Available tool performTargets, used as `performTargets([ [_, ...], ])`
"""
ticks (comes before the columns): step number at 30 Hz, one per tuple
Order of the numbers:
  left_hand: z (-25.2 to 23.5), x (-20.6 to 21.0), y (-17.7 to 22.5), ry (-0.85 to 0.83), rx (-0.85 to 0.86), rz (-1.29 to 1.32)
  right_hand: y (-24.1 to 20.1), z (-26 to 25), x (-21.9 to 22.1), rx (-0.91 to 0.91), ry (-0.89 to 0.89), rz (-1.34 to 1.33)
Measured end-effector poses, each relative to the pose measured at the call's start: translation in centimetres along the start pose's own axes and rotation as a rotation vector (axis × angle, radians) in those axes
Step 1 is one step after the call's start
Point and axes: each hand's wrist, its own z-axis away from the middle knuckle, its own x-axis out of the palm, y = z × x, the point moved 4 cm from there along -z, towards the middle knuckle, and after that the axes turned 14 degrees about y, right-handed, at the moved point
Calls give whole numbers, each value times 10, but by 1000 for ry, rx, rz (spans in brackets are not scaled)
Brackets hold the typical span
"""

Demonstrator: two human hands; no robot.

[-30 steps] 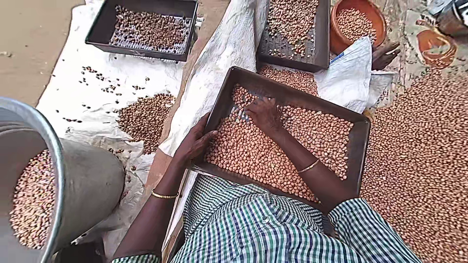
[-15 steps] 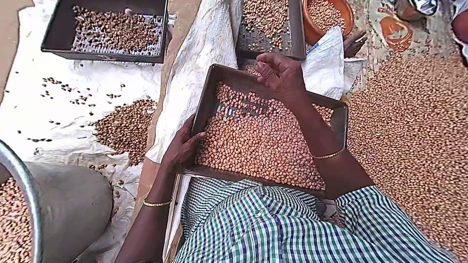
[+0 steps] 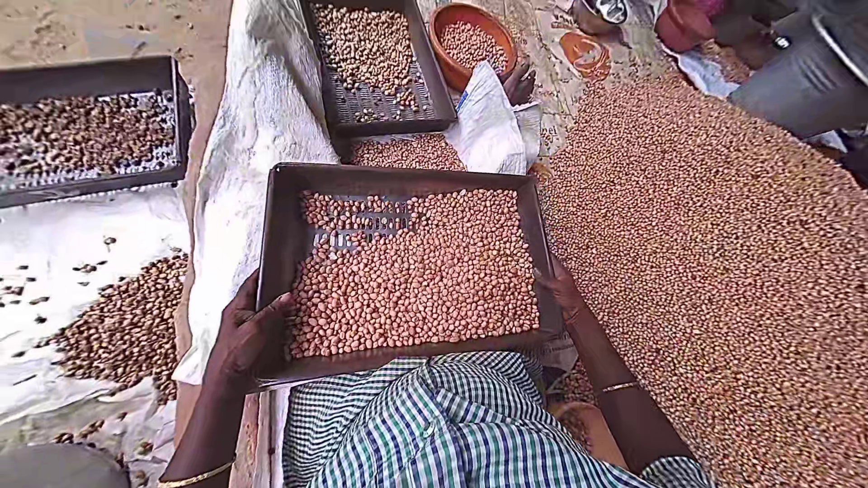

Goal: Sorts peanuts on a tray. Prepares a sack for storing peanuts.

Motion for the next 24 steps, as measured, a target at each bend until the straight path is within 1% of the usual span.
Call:
performTargets([
  [2,11,1,6,11,0,109,-2,4,-7,-91,-6,-36],
  [4,23,3,21,19,44,196,-13,6,-18,-157,18,-77],
  [6,21,13,48,28,96,253,-35,-18,-24,-240,27,-65],
  [8,-3,20,74,36,59,229,-59,-54,-15,-289,34,-13],
  [9,-21,19,78,28,24,194,-76,-65,-6,-324,34,5],
  [10,-39,12,77,33,13,155,-97,-69,9,-373,19,-1],
  [11,-50,-1,68,61,10,135,-112,-62,25,-399,-7,-32],
  [12,-52,-15,58,95,11,136,-117,-46,34,-399,-27,-77],
  [13,-46,-30,50,110,30,145,-109,-26,38,-386,-32,-137],
  [15,-20,-41,45,91,116,176,-67,5,29,-366,24,-227],
  [17,6,-26,58,55,181,194,-19,9,9,-287,71,-289],
  [18,12,-11,75,22,192,199,-3,-2,0,-236,79,-291],
  [19,10,4,93,7,170,197,2,-19,-4,-181,61,-273],
  [21,-11,23,125,42,19,96,-21,-61,4,-87,-18,-189],
  [22,-29,23,128,66,-59,19,-41,-76,15,-67,-47,-143],
  [23,-44,15,121,89,-115,-32,-60,-84,27,-74,-61,-108],
  [24,-53,2,103,94,-137,-48,-76,-81,37,-104,-70,-73],
])
